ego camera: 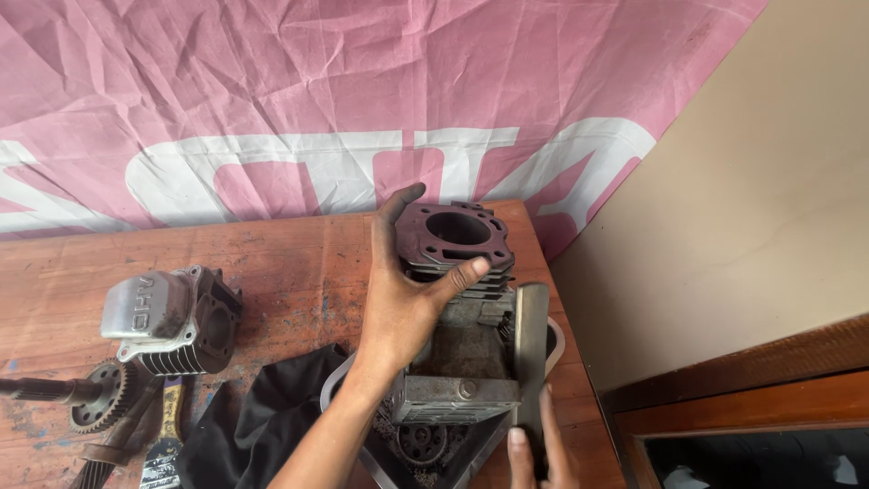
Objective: Cleaning a disassembled engine block and components using a wire brush.
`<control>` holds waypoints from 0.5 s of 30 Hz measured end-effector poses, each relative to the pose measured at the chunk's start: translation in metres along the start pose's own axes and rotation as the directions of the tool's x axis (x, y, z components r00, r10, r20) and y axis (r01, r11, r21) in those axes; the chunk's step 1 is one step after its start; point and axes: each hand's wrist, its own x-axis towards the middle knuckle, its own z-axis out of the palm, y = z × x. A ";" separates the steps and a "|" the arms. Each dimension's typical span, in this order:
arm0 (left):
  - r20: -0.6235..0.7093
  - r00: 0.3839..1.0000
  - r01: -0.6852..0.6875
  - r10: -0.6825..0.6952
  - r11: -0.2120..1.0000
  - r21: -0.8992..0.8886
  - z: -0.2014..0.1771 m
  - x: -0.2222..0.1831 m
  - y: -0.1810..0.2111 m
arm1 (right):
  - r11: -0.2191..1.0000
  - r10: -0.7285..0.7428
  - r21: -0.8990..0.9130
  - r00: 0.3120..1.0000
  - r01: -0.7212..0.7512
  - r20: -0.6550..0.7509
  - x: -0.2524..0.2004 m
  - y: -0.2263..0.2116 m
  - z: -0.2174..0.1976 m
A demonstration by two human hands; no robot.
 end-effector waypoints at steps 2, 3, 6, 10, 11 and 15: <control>0.005 1.000 -0.001 0.001 1.000 -0.016 0.002 -0.002 -0.001 | 1.000 0.006 0.008 1.000 -0.006 0.022 0.029 -0.028 -0.003; 0.016 1.000 -0.011 0.012 0.999 -0.034 0.003 -0.001 -0.001 | 1.000 0.009 0.018 0.999 -0.009 0.033 0.043 -0.042 -0.004; -0.018 0.998 -0.052 0.052 0.999 0.005 0.004 -0.003 0.000 | 0.981 -0.174 0.095 0.982 0.167 0.072 0.079 -0.058 -0.004; -0.013 0.994 -0.108 0.109 0.993 0.046 0.000 -0.001 0.002 | 0.990 -0.114 0.098 0.989 0.104 0.096 0.053 -0.048 -0.003; -0.010 0.995 -0.101 0.101 0.993 0.056 0.000 -0.001 0.003 | 0.993 -0.067 0.097 0.995 0.060 0.071 0.040 -0.037 -0.003; 0.010 1.000 -0.027 0.027 0.997 0.069 0.002 -0.005 0.005 | 0.995 0.061 0.085 0.998 -0.060 -0.006 0.017 -0.021 0.000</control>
